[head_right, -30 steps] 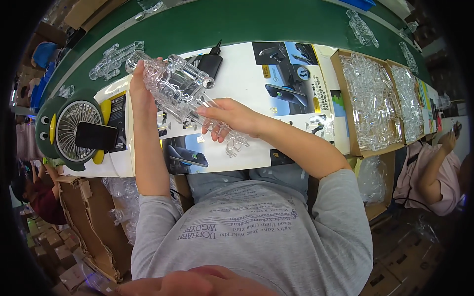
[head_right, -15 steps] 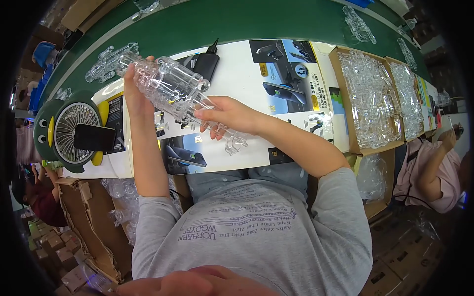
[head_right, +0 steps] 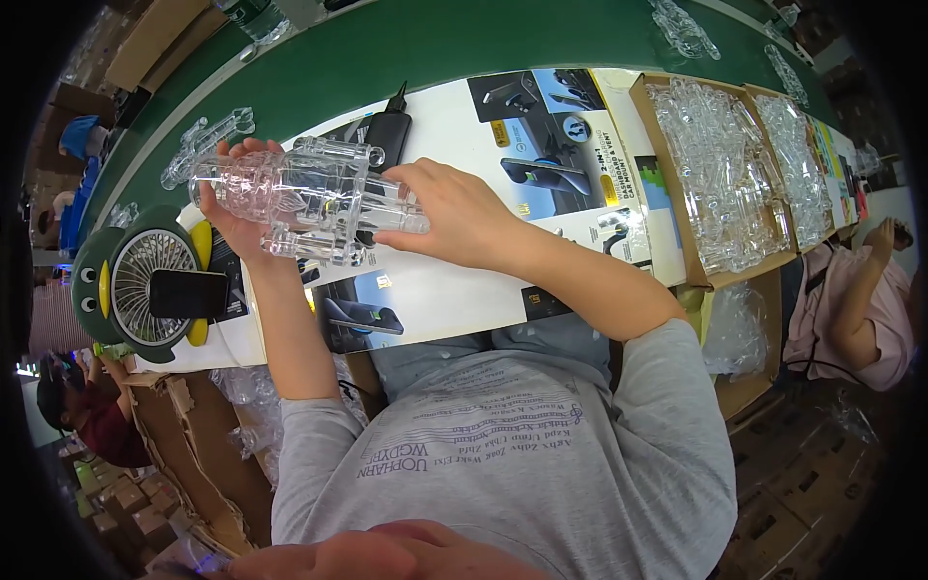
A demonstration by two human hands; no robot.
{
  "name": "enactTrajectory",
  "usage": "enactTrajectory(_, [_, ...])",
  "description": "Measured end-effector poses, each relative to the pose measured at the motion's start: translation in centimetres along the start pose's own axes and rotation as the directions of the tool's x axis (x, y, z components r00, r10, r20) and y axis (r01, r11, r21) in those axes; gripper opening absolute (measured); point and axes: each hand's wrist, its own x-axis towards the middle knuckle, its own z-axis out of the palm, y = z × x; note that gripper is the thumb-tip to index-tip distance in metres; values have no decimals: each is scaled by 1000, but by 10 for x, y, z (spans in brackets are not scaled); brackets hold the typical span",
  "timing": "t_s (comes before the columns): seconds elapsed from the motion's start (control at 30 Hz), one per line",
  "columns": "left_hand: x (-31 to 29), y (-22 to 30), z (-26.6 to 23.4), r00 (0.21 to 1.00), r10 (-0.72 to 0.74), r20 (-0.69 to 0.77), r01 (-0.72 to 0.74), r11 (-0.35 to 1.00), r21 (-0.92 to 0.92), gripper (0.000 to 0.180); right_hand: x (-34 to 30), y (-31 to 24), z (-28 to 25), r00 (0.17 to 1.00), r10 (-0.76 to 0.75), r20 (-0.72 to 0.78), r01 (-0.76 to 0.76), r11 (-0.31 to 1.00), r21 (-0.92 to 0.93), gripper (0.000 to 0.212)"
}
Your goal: Assembling and inspecting clear plastic parts at a manufacturing station by dispensing liquid into small cups and joining components.
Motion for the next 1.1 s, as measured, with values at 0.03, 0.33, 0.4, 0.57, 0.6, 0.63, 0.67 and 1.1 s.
enactTrajectory(0.03, [-2, -1, 2, 1000, 10, -6, -10, 1000, -7, 44, -1, -1, 2, 1000, 2, -1, -2, 1000, 1, 60])
enactTrajectory(0.33, [-6, -4, 7, 997, 63, 52, -63, 998, -3, 38, -1, -8, 11, 992, 76, 103, -72, 996, -43, 65])
enactTrajectory(0.4, [-6, -4, 6, 996, 80, 38, -80, 997, -1, 39, -1, -9, 13, 991, 71, 113, -60, 993, -99, 64])
enactTrajectory(0.57, [-4, -6, -1, 995, 59, 77, -58, 998, -13, 37, 0, -16, 4, 972, 138, 191, -115, 985, -126, 64])
enactTrajectory(0.6, [-4, -7, -1, 995, 58, 77, -57, 998, -12, 37, 0, -16, 3, 969, 142, 204, -117, 985, -129, 64])
enactTrajectory(0.63, [-4, -8, -1, 996, 62, 65, -61, 998, -19, 38, 0, -15, 3, 969, 142, 203, -117, 985, -129, 64])
enactTrajectory(0.67, [-4, -9, 0, 996, 66, 54, -64, 998, -24, 39, 0, -14, 3, 972, 137, 193, -115, 986, -122, 64])
enactTrajectory(1.1, [3, -12, -8, 996, -81, 24, 68, 940, 334, 67, 6, 15, -10, 911, -188, -366, 49, 932, -359, 56])
